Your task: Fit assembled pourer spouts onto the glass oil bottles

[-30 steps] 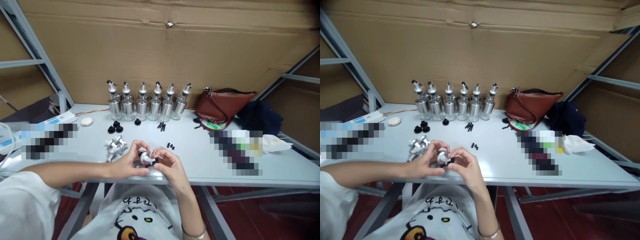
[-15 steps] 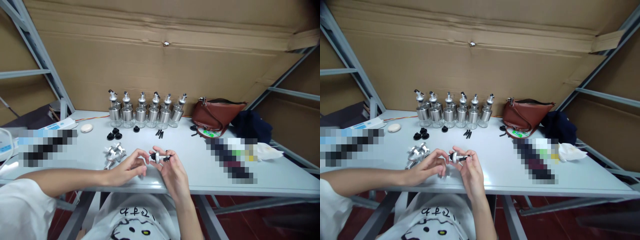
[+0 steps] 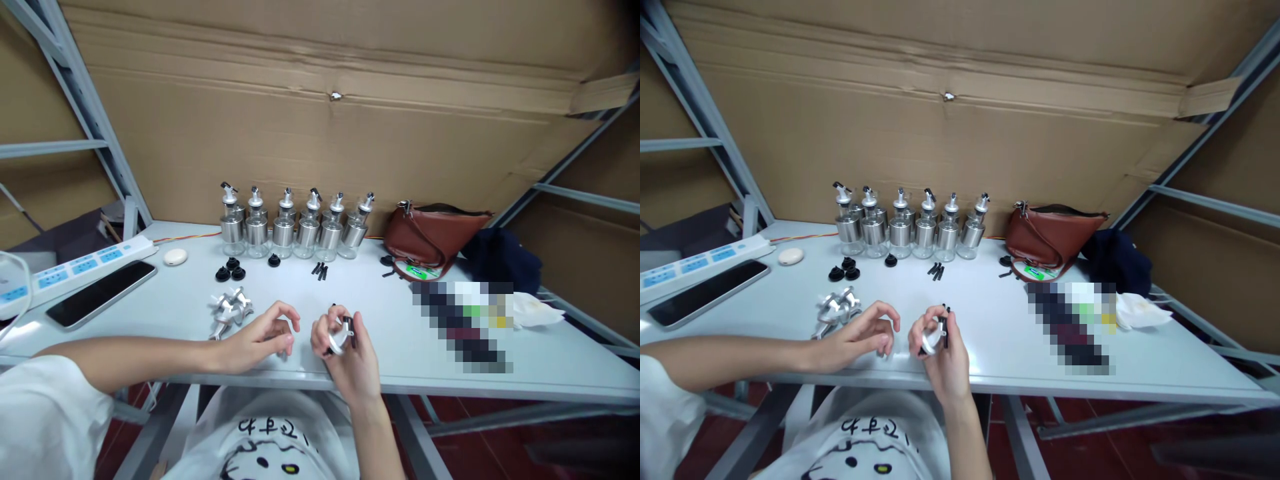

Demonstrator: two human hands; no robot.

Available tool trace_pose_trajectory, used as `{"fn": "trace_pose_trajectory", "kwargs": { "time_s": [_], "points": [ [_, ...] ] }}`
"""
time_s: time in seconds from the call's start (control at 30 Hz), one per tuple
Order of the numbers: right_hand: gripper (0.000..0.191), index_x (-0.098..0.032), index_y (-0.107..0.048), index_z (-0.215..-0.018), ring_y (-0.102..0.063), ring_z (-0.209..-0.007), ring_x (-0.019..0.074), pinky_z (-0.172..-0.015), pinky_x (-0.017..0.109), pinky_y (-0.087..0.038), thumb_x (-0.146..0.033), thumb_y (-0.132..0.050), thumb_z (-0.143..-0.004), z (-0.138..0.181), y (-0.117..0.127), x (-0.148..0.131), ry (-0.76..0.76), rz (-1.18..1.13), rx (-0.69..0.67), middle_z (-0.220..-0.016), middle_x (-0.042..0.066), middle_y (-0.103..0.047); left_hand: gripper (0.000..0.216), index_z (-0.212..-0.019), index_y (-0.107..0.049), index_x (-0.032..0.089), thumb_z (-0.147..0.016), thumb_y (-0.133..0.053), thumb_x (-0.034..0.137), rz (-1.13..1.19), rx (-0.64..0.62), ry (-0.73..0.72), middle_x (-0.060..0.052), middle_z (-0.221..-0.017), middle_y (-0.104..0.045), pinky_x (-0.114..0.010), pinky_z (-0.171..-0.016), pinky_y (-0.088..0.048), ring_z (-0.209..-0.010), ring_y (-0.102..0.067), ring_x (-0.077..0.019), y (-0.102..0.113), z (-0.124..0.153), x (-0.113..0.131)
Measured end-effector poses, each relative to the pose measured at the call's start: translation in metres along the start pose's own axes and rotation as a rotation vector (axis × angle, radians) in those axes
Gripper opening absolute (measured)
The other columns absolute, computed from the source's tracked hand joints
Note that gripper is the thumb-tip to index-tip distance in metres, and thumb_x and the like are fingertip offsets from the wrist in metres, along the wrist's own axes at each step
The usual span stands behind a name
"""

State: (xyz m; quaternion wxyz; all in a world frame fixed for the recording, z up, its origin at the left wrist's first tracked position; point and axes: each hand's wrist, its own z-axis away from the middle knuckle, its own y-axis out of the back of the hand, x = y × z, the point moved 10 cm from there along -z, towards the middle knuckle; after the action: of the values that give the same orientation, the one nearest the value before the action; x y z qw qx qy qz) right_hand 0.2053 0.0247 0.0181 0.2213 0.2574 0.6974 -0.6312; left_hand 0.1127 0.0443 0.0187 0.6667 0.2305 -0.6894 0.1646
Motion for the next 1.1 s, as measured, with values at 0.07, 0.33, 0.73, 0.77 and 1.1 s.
{"fn": "trace_pose_trajectory", "kwargs": {
  "time_s": [0.07,0.33,0.73,0.77,1.1],
  "points": [
    [0.026,-0.022,-0.06,-0.087,-0.037,-0.042,0.0083,-0.044,0.018,-0.031,-0.047,-0.056,-0.086,0.003,-0.002,-0.001,0.007,0.07,-0.027,-0.045,-0.005,-0.049,0.023,-0.105,-0.039,0.022,-0.094,-0.047,0.039,-0.019,0.0,0.004,0.001,-0.081,-0.051,-0.03,-0.072,-0.04,-0.074,-0.05,-0.0126,0.0,0.001,0.0],
    [0.032,-0.019,-0.055,-0.07,-0.023,-0.03,0.005,-0.036,0.017,-0.019,-0.048,-0.056,-0.085,0.006,0.007,-0.006,0.09,0.216,0.024,-0.033,-0.008,-0.04,0.015,-0.109,-0.041,0.022,-0.094,-0.041,0.026,-0.34,-0.065,-0.306,-0.007,-0.104,-0.046,-0.031,-0.073,-0.046,-0.079,-0.053,-0.014,-0.022,0.011,0.035],
    [0.06,-0.017,-0.052,-0.056,-0.021,-0.027,0.0034,-0.035,0.017,-0.014,-0.073,-0.047,-0.077,0.008,0.011,-0.005,0.126,0.306,0.112,-0.03,-0.007,-0.032,0.015,-0.106,-0.044,0.023,-0.092,-0.043,0.018,-0.601,0.012,-0.488,-0.006,-0.097,-0.051,-0.03,-0.075,-0.047,-0.085,-0.051,-0.0161,-0.014,0.012,0.077],
    [0.061,-0.017,-0.053,-0.056,-0.022,-0.028,0.0034,-0.036,0.018,-0.015,-0.074,-0.047,-0.077,0.009,0.011,-0.005,0.131,0.31,0.118,-0.03,-0.007,-0.032,0.017,-0.107,-0.044,0.023,-0.091,-0.044,0.017,-0.645,0.057,-0.534,-0.006,-0.097,-0.052,-0.03,-0.077,-0.047,-0.087,-0.051,-0.0166,-0.007,0.011,0.089],
    [0.054,-0.019,-0.053,-0.06,-0.024,-0.03,0.0048,-0.035,0.017,-0.018,-0.07,-0.052,-0.076,0.005,0.018,-0.01,0.16,0.169,0.21,-0.032,-0.007,-0.038,0.049,-0.106,-0.038,0.022,-0.061,-0.051,0.006,-0.42,1.143,-0.463,-0.007,-0.113,-0.05,-0.035,-0.093,-0.041,-0.108,-0.051,-0.0197,0.273,0.007,0.153]
  ]
}}
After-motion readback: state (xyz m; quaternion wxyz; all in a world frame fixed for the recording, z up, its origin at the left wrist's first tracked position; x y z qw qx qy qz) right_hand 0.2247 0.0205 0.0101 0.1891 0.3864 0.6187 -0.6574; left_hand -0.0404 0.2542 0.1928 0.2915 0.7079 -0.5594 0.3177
